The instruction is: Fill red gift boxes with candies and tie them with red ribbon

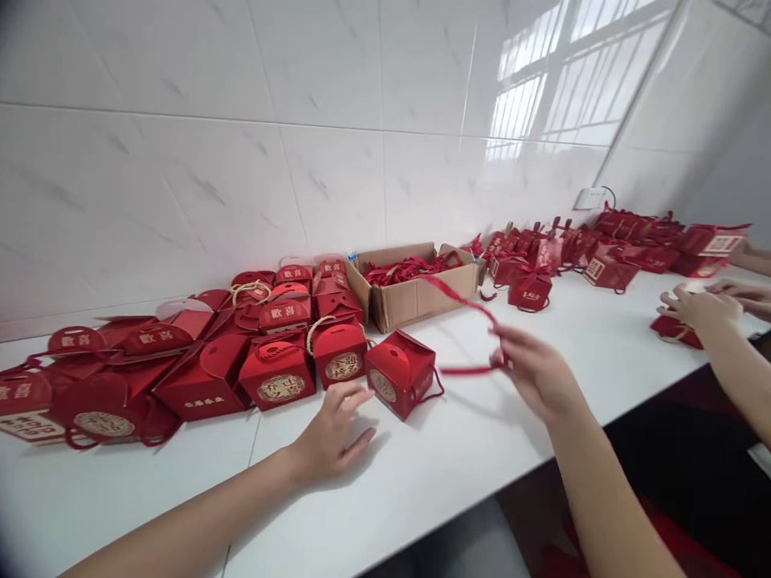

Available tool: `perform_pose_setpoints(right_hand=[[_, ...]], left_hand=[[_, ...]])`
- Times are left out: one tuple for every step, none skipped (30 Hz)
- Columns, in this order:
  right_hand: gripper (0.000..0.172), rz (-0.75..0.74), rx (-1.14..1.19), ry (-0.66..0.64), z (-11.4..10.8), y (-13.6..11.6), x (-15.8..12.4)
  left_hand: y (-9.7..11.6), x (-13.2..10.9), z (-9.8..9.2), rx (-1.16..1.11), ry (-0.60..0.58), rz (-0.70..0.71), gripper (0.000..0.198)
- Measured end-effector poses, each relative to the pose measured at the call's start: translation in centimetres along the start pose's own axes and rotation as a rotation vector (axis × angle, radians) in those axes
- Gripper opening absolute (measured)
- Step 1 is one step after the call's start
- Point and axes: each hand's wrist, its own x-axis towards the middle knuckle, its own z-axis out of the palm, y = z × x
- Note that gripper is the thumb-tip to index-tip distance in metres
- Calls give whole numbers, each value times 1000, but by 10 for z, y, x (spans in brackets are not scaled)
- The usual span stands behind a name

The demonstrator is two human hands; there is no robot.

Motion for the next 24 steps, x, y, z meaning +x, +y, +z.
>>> perform_pose_setpoints(right_hand=[[23, 107, -2, 16, -12, 14, -32], [28, 200, 11, 24, -21, 28, -62], [33, 278, 50, 26, -25, 41, -90], [37, 347, 110, 27, -26, 52, -114], [39, 394, 183, 11, -22, 60, -133], [40, 402, 260, -16, -15, 66, -149], [42, 382, 321, -33, -6, 69, -159], [44, 368, 359, -88, 3, 70, -166], [47, 347, 376, -142, 13, 69, -170], [48, 318, 380, -179, 22, 67, -171], [48, 280, 376, -212, 29, 65, -171], [47, 235, 365, -224, 35, 63, -170], [45, 190, 350, -218, 39, 63, -169], [45, 152, 331, -201, 40, 63, -169], [44, 122, 304, -177, 40, 66, -169], [43, 108, 268, -146, 38, 70, -169], [41, 107, 224, -109, 33, 75, -169], [38, 111, 174, -64, 27, 81, -169], [35, 117, 121, -20, 20, 88, -169], [33, 118, 74, 37, 11, 96, -169], [31, 112, 38, 91, 2, 103, -168], [31, 117, 18, 124, -7, 109, -166], [30, 119, 9, 159, -15, 114, -165], [30, 119, 11, 183, -23, 117, -163]], left_hand=[[8, -1, 1, 29, -43, 38, 41], [18, -2, 3, 38, -93, 71, 35], [29, -2, 6, 25, -146, 106, 30], [41, -1, 10, 1, -200, 133, 27], [54, 1, 15, -27, -242, 152, 27], [66, 3, 21, -54, -277, 135, 34], [77, 6, 27, -86, -305, 93, 44], [87, 9, 33, -126, -333, 39, 52], [94, 12, 37, -175, -342, -13, 51], [99, 15, 40, -224, -341, -55, 43], [102, 17, 41, -270, -334, -79, 30], [103, 18, 40, -307, -315, -87, 19], [103, 19, 37, -333, -292, -88, 15], [101, 20, 33, -354, -270, -87, 16], [100, 20, 28, -384, -250, -88, 17], [99, 21, 22, -438, -242, -99, 19], [98, 22, 17, -520, -247, -128, 21], [97, 23, 12, -636, -273, -175, 24], [97, 23, 9, -777, -317, -235, 27], [98, 24, 8, -925, -369, -305, 29], [97, 24, 9, -1059, -420, -378, 32], [97, 23, 11, -1172, -464, -442, 35], [96, 22, 14, -1245, -500, -487, 37], [94, 21, 18, -1283, -520, -511, 37]])
